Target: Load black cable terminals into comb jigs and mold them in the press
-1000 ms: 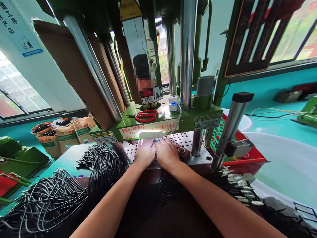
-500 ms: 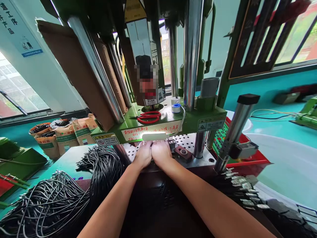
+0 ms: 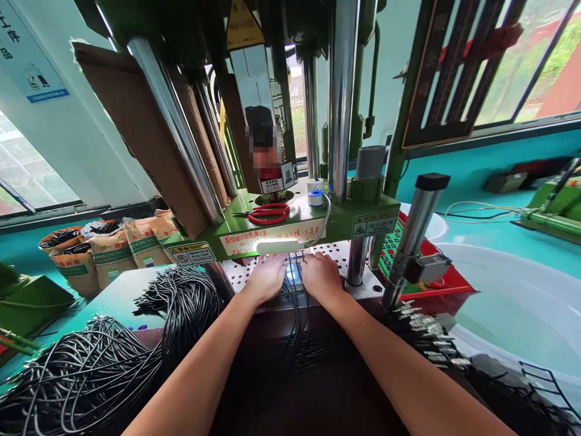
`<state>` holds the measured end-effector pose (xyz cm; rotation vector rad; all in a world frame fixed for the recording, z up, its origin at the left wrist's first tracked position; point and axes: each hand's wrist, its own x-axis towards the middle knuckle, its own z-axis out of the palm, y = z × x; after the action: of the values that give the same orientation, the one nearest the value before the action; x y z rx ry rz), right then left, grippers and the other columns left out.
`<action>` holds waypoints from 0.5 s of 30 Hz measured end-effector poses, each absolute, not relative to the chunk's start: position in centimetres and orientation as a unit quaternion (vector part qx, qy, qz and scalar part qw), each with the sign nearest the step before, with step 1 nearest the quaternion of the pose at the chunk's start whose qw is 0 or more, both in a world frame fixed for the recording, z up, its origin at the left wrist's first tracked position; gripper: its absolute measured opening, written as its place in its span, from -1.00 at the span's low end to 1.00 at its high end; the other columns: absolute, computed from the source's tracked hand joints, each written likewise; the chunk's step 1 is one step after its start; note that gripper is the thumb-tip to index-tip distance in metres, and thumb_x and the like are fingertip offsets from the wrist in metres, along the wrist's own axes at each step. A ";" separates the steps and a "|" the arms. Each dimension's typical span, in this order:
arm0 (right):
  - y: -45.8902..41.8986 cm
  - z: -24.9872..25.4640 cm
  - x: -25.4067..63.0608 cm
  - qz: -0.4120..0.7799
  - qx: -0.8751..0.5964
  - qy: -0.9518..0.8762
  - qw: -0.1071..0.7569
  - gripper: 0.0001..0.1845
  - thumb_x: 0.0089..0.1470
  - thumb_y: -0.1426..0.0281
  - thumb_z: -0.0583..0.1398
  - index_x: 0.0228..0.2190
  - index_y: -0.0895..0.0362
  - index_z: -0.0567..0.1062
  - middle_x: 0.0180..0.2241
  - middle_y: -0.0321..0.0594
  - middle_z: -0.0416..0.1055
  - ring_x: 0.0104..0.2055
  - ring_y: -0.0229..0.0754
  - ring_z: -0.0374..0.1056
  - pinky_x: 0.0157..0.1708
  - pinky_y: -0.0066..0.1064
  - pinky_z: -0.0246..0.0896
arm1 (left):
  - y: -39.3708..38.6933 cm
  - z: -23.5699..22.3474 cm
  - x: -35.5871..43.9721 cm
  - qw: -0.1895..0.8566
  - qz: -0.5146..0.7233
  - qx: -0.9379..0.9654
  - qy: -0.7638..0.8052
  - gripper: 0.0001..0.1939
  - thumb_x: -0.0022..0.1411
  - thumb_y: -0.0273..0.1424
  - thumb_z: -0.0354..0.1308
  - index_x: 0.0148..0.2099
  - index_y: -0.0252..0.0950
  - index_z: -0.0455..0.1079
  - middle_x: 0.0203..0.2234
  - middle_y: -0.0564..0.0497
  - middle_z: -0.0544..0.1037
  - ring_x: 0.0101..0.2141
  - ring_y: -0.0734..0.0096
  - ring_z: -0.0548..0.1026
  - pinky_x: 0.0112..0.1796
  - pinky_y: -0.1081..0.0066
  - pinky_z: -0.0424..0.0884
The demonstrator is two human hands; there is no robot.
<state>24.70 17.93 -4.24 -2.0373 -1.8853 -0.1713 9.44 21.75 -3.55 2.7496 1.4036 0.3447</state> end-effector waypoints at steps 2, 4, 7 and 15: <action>17.7 -4.6 25.0 -0.053 -0.727 -0.663 0.174 -0.63 0.22 0.35 -0.03 -0.08 0.20 0.46 -0.16 -0.01 0.46 -0.12 -0.03 0.33 -0.14 -0.26 0.13 | 21.6 -3.3 10.4 0.014 0.094 0.901 0.424 -0.51 0.32 -0.36 -0.28 0.26 -0.30 0.07 0.22 -0.04 0.19 0.21 0.32 0.11 0.22 0.12 -0.10; 17.9 -4.9 24.8 -0.042 -0.729 -0.662 0.167 -0.64 0.22 0.34 -0.01 -0.06 0.18 0.44 -0.15 -0.04 0.46 -0.11 -0.05 0.34 -0.14 -0.25 0.15 | 21.7 -3.2 11.1 0.012 0.076 0.910 0.407 -0.50 0.32 -0.34 -0.25 0.26 -0.34 0.08 0.21 -0.07 0.20 0.20 0.30 0.13 0.21 0.12 -0.07; 18.4 -5.1 24.6 -0.028 -0.729 -0.665 0.158 -0.65 0.23 0.35 0.01 -0.02 0.19 0.39 -0.15 -0.09 0.45 -0.11 -0.09 0.34 -0.13 -0.21 0.17 | 21.9 -2.9 11.7 0.005 0.057 0.911 0.408 -0.50 0.31 -0.34 -0.24 0.25 -0.35 0.09 0.19 -0.10 0.23 0.17 0.26 0.19 0.19 0.09 0.01; 18.9 -4.9 25.2 -0.014 -0.716 -0.684 0.140 -0.69 0.21 0.41 0.04 -0.02 0.16 0.38 -0.17 -0.15 0.43 -0.09 -0.09 0.31 -0.10 -0.18 0.16 | 21.9 -3.3 12.8 -0.037 0.058 0.909 0.410 -0.57 0.29 -0.37 -0.16 0.16 -0.38 0.17 0.05 -0.19 0.38 0.09 0.16 0.29 0.10 0.07 0.15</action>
<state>25.23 18.94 -4.93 -2.0696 -1.9756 -0.0415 12.77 21.94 -3.25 2.9252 1.3200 0.1863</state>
